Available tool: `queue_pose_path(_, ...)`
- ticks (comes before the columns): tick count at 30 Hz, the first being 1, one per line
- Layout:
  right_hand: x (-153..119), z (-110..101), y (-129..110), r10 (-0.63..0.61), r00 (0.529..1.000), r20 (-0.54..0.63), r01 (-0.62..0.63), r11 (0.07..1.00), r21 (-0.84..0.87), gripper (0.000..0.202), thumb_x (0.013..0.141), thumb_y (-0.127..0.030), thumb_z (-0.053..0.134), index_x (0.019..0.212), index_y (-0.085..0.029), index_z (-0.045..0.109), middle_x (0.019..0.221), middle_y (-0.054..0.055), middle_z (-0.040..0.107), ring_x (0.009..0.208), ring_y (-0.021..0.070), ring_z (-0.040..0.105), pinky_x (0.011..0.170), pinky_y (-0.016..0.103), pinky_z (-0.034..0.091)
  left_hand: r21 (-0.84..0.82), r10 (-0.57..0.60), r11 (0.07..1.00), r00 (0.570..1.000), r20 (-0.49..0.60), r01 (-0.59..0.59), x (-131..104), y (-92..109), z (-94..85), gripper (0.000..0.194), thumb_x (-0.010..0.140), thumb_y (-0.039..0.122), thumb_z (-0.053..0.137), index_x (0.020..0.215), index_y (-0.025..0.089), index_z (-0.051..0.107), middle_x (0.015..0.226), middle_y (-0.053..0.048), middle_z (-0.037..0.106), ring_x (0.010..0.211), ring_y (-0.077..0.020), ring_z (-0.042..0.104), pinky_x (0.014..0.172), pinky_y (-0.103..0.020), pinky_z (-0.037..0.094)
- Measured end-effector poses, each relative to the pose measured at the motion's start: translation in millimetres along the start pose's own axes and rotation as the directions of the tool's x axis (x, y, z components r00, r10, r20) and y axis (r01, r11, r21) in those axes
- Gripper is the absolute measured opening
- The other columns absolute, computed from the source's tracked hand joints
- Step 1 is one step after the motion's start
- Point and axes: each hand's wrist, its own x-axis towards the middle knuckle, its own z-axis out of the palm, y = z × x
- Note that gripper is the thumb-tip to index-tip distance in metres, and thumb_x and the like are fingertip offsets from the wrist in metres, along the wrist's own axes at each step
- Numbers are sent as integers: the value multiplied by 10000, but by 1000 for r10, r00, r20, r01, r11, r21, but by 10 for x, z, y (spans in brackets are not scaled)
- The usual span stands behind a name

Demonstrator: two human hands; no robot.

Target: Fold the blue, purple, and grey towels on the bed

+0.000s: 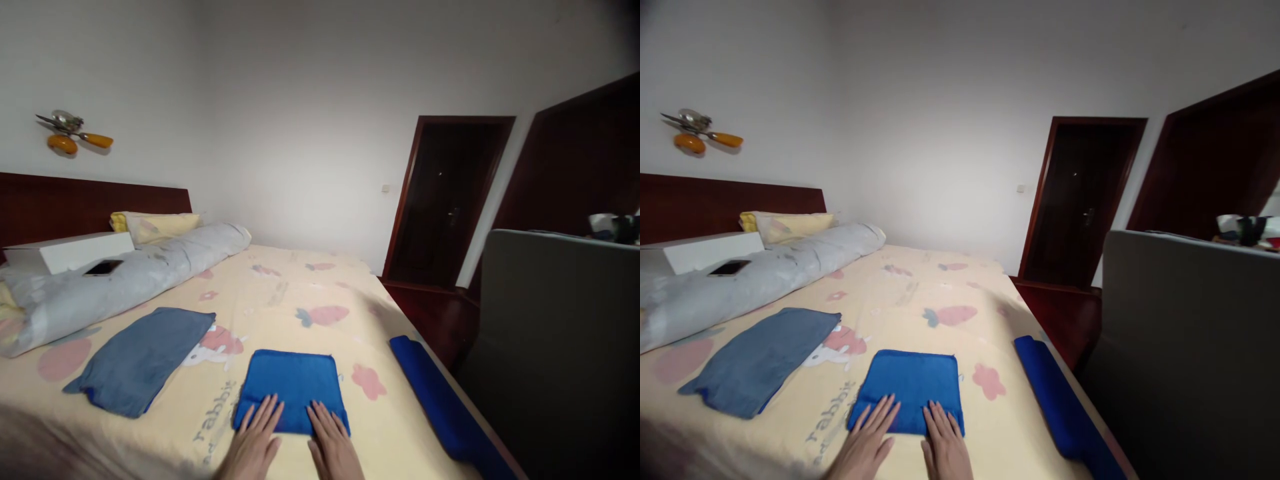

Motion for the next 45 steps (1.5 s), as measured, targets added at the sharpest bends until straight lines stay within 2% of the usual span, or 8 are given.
queue_pose_path(9,-247,-174,358,196,980,39,-199,976,86,571,867,-175,421,1429,-277,422,1434,54,503,1318,233,478,1026,412,465,-83,-50,995,995,81,57,-295,-590,-186,623,938,257,436,1497,400,200,1498,-8,436,1337,-186,459,1094,-414,380)
queue_pose_path(18,-254,-115,444,195,951,-240,-189,981,49,358,833,-171,507,1166,-231,624,1271,114,639,1104,242,637,844,384,523,85,13,996,999,-53,-9,-228,-658,-206,724,761,3,458,1384,373,459,1346,18,609,1209,-171,559,1019,-341,400)
queue_pose_path(23,-198,-354,348,269,955,-123,-247,954,168,227,868,-222,511,1044,-248,652,1030,64,706,915,206,651,809,355,490,-38,22,999,998,-63,-25,-200,-610,-386,559,767,9,441,1204,317,606,1097,15,713,1033,-159,636,971,-323,430)
queue_pose_path(27,-142,-500,301,458,887,57,-457,856,241,199,893,-344,483,870,-242,652,831,39,668,810,211,604,744,336,454,-198,-145,972,987,-65,130,-189,-636,-354,465,784,96,466,1161,310,633,1056,3,722,990,-182,652,929,-311,482)
queue_pose_path(31,-10,-459,387,527,842,112,-534,786,313,285,896,-386,432,833,-220,654,780,34,663,771,206,593,718,314,437,-290,-400,876,917,14,386,-26,-629,-277,467,805,122,425,1212,263,605,1159,-29,698,1064,-170,641,922,-276,492)
queue_pose_path(36,86,-250,506,564,825,-34,-548,813,195,215,848,-321,493,887,-211,674,830,65,680,801,228,625,739,334,468,5,-570,822,822,-6,570,159,-534,-165,371,786,116,449,1055,224,680,1147,-77,693,1158,-260,582,984,-449,428)
queue_pose_path(40,130,-30,373,416,873,-255,-415,908,59,315,844,-192,446,1070,-215,666,1068,110,695,928,247,654,820,376,510,52,-432,894,889,-154,444,177,-375,72,517,806,67,393,1240,237,615,1302,-70,631,1214,-229,555,1030,-430,413)
queue_pose_path(45,304,185,-70,22,995,-101,-17,999,52,584,873,-198,467,1446,-275,382,1437,56,513,1294,251,504,1021,416,460,-31,-6,1000,994,-105,3,286,42,317,673,861,144,413,1504,289,281,1542,4,373,1378,-190,397,1125,-353,363)
